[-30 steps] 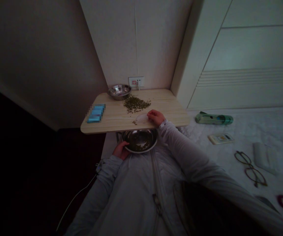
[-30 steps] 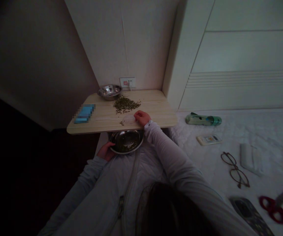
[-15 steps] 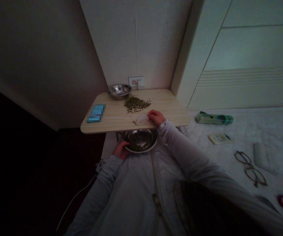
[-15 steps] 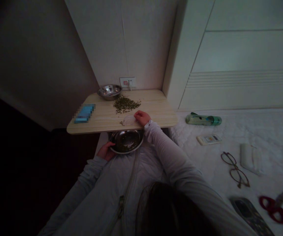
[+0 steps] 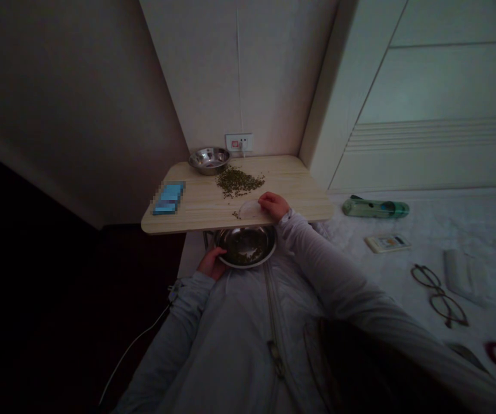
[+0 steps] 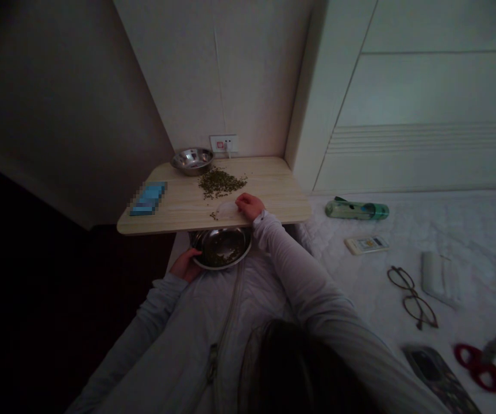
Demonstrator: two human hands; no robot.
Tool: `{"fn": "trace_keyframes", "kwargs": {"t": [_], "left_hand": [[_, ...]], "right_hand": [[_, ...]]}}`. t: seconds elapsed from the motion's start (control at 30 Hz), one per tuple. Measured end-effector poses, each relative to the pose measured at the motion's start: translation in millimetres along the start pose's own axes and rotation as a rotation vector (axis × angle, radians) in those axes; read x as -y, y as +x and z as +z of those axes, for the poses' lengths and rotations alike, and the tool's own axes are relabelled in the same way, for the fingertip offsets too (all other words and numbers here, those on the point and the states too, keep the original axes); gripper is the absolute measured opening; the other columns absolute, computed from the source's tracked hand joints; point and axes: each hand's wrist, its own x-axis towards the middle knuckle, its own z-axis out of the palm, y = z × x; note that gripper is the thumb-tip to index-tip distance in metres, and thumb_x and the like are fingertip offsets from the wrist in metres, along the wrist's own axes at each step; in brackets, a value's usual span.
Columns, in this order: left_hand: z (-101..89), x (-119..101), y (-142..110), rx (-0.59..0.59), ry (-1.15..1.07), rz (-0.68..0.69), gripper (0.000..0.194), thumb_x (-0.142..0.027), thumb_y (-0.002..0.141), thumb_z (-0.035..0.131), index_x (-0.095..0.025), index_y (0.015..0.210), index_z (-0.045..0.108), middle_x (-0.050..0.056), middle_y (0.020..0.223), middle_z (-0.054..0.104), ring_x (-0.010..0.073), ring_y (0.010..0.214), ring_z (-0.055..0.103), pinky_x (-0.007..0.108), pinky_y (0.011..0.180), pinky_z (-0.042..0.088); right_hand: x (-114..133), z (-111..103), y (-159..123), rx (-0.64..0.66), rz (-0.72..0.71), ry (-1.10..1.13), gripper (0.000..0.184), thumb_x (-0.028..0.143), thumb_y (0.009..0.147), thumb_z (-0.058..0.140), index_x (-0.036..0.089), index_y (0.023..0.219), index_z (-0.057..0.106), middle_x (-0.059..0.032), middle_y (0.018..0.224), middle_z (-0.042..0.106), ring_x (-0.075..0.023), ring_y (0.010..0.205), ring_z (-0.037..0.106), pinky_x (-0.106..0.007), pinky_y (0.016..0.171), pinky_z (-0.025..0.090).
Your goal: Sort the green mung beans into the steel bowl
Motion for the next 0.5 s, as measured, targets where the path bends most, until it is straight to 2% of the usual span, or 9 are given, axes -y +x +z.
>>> {"fn": "trace_keyframes", "kwargs": {"t": [0.2, 0.5], "left_hand": [[-3.7, 1.3, 1.8, 0.052, 0.000, 0.004, 0.032, -0.003, 0.057, 0.046, -0.011, 0.086, 0.058, 0.007, 0.079, 0.066, 0.0235, 0.091, 0.056, 0.038, 0.077, 0.046], [-1.9, 0.7, 1.8, 0.017, 0.018, 0.011, 0.027, -0.003, 0.056, 0.045, -0.011, 0.079, 0.058, 0.007, 0.078, 0.066, 0.0239, 0.092, 0.055, 0.038, 0.078, 0.046]], "right_hand": [[-2.7, 1.5, 1.8, -0.023, 0.001, -0.004, 0.015, 0.032, 0.064, 0.046, 0.017, 0.065, 0.049, 0.0046, 0.050, 0.049, -0.0074, 0.049, 0.042, -0.023, 0.054, 0.035], [-4.1, 1.1, 1.8, 0.009, -0.006, 0.005, 0.015, 0.031, 0.064, 0.046, 0.017, 0.064, 0.049, 0.0041, 0.050, 0.049, -0.0074, 0.048, 0.042, -0.023, 0.053, 0.035]]}}
